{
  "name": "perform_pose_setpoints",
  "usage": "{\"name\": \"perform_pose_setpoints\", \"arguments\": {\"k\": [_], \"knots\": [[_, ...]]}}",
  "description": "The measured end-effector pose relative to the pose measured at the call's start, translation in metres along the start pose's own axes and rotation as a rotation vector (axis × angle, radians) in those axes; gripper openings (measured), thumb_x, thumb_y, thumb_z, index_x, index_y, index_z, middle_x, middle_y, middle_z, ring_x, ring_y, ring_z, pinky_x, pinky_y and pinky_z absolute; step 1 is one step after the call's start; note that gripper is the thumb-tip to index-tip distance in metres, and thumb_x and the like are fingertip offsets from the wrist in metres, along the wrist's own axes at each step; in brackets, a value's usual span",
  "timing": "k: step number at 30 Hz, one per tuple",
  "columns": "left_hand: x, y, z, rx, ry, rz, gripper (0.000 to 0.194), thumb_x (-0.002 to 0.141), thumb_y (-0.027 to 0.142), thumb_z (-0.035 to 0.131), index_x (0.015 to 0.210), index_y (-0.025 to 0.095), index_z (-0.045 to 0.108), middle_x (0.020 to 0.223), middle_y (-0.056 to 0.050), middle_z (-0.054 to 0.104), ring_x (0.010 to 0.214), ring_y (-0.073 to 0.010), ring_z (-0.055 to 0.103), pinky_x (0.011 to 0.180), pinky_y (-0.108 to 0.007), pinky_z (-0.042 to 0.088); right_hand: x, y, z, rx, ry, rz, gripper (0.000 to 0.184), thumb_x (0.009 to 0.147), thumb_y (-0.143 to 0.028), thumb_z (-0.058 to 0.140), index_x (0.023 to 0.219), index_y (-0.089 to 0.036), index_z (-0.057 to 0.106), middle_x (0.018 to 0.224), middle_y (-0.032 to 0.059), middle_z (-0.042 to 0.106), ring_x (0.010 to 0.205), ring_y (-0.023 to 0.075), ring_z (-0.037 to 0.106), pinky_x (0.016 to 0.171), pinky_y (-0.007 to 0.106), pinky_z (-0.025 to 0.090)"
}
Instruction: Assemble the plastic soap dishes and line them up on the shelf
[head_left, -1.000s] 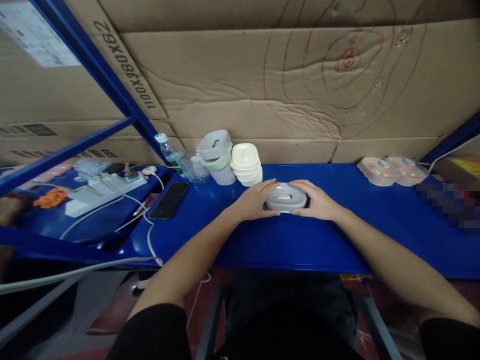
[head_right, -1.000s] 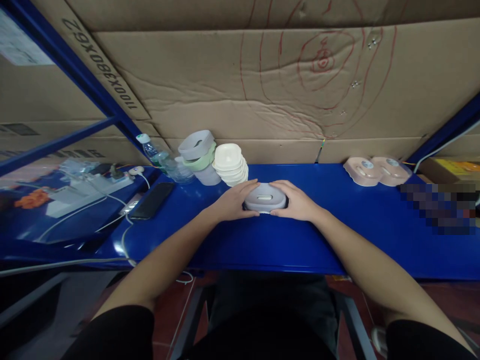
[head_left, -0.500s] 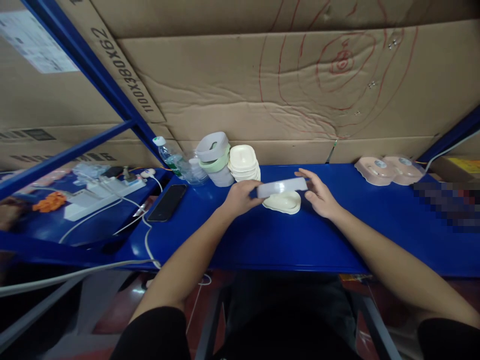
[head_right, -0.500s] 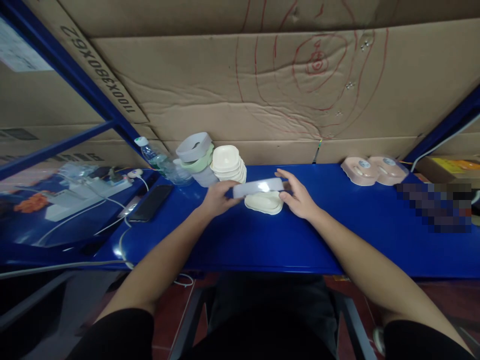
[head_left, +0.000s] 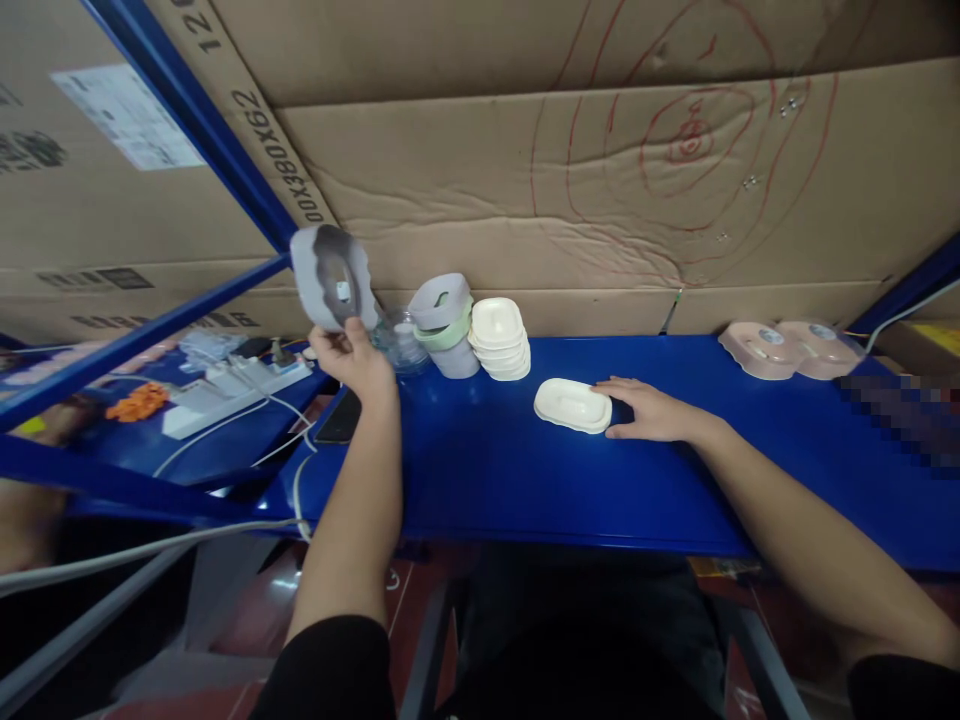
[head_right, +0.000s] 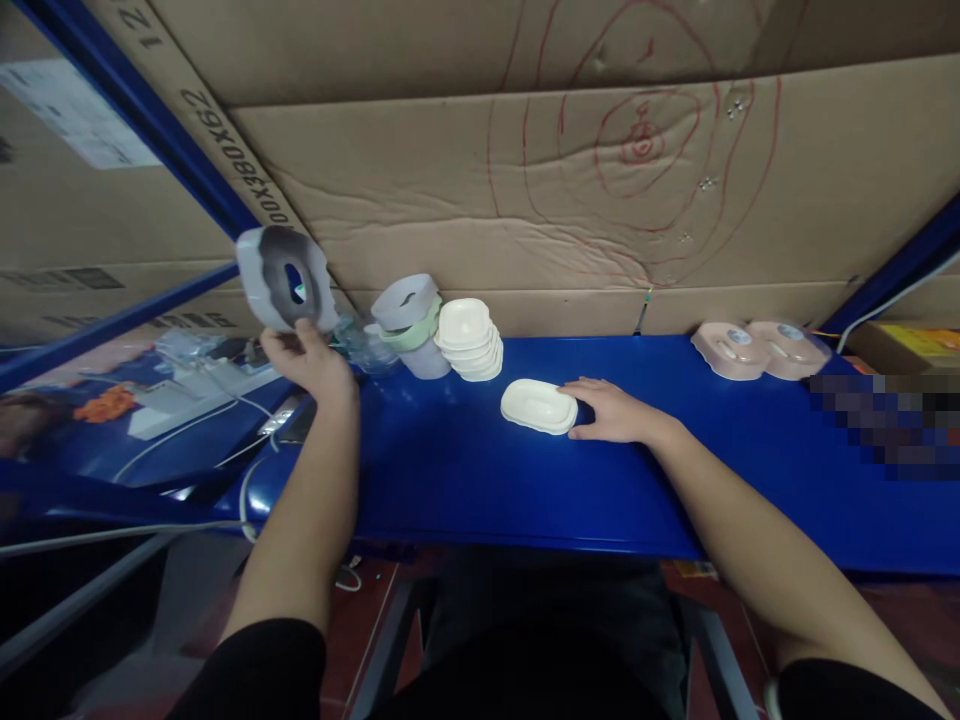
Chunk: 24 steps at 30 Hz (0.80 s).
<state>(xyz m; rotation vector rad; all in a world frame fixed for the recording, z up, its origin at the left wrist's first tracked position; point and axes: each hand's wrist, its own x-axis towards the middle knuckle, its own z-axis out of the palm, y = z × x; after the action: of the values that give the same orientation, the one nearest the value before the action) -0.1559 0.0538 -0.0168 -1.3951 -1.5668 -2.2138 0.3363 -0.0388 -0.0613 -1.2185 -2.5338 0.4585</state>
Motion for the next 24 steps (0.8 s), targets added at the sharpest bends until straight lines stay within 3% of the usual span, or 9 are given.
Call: {"name": "perform_pose_setpoints", "arguments": {"k": [3, 7, 11, 15, 20, 24], "knots": [[-0.011, 0.007, 0.01, 0.062, 0.027, 0.078, 0.047, 0.095, 0.06, 0.066, 0.119, 0.019, 0.06, 0.108, -0.007, 0.056, 0.103, -0.0238, 0.061, 0.093, -0.038, 0.054, 0.001, -0.001, -0.001, 0.011, 0.015, -0.037, 0.073, 0.087, -0.048, 0.083, 0.156, -0.033, 0.061, 0.158, 0.0088, 0.065, 0.152, 0.0414, 0.054, 0.125, 0.072, 0.04], [-0.02, 0.02, 0.022, 0.175, -0.2, 0.273, 0.054, 0.088, 0.047, 0.08, 0.134, 0.02, 0.069, 0.128, -0.014, 0.056, 0.127, -0.0331, 0.058, 0.113, -0.049, 0.048, 0.002, -0.002, 0.0, 0.007, 0.033, -0.041, 0.07, 0.088, -0.045, 0.082, 0.154, -0.032, 0.063, 0.157, 0.0095, 0.066, 0.151, 0.0421, 0.056, 0.125, 0.073, 0.041], [-0.021, 0.02, 0.033, 0.256, -0.297, 0.326, 0.056, 0.085, 0.04, 0.084, 0.137, 0.021, 0.072, 0.134, -0.017, 0.055, 0.133, -0.0382, 0.055, 0.12, -0.057, 0.041, 0.001, 0.0, 0.002, 0.005, 0.034, -0.023, 0.072, 0.087, -0.047, 0.082, 0.155, -0.03, 0.063, 0.158, 0.0111, 0.064, 0.152, 0.0429, 0.054, 0.124, 0.073, 0.041], [-0.022, 0.015, 0.035, 0.238, -0.341, 0.354, 0.072, 0.082, 0.043, 0.085, 0.146, 0.018, 0.065, 0.144, -0.02, 0.052, 0.142, -0.0399, 0.051, 0.123, -0.057, 0.04, 0.001, -0.001, 0.002, 0.007, 0.039, -0.026, 0.069, 0.088, -0.048, 0.081, 0.153, -0.03, 0.065, 0.157, 0.0115, 0.066, 0.151, 0.0426, 0.055, 0.125, 0.072, 0.041], [-0.028, 0.012, 0.032, 0.163, -0.344, 0.329, 0.078, 0.09, 0.05, 0.077, 0.156, 0.017, 0.052, 0.159, -0.023, 0.045, 0.153, -0.0383, 0.044, 0.123, -0.055, 0.042, 0.002, -0.003, 0.001, 0.053, 0.071, -0.072, 0.036, 0.097, -0.044, 0.072, 0.129, -0.029, 0.077, 0.139, 0.0117, 0.075, 0.136, 0.0349, 0.068, 0.119, 0.063, 0.05], [-0.033, 0.008, 0.032, 0.108, -0.326, 0.195, 0.085, 0.095, 0.053, 0.073, 0.164, 0.019, 0.039, 0.165, -0.026, 0.04, 0.145, -0.035, 0.055, 0.11, -0.049, 0.054, 0.003, -0.007, 0.005, 0.148, 0.128, -0.06, 0.023, 0.099, -0.048, 0.071, 0.108, -0.028, 0.078, 0.156, 0.0141, 0.06, 0.149, 0.0361, 0.057, 0.119, 0.061, 0.049]]}}
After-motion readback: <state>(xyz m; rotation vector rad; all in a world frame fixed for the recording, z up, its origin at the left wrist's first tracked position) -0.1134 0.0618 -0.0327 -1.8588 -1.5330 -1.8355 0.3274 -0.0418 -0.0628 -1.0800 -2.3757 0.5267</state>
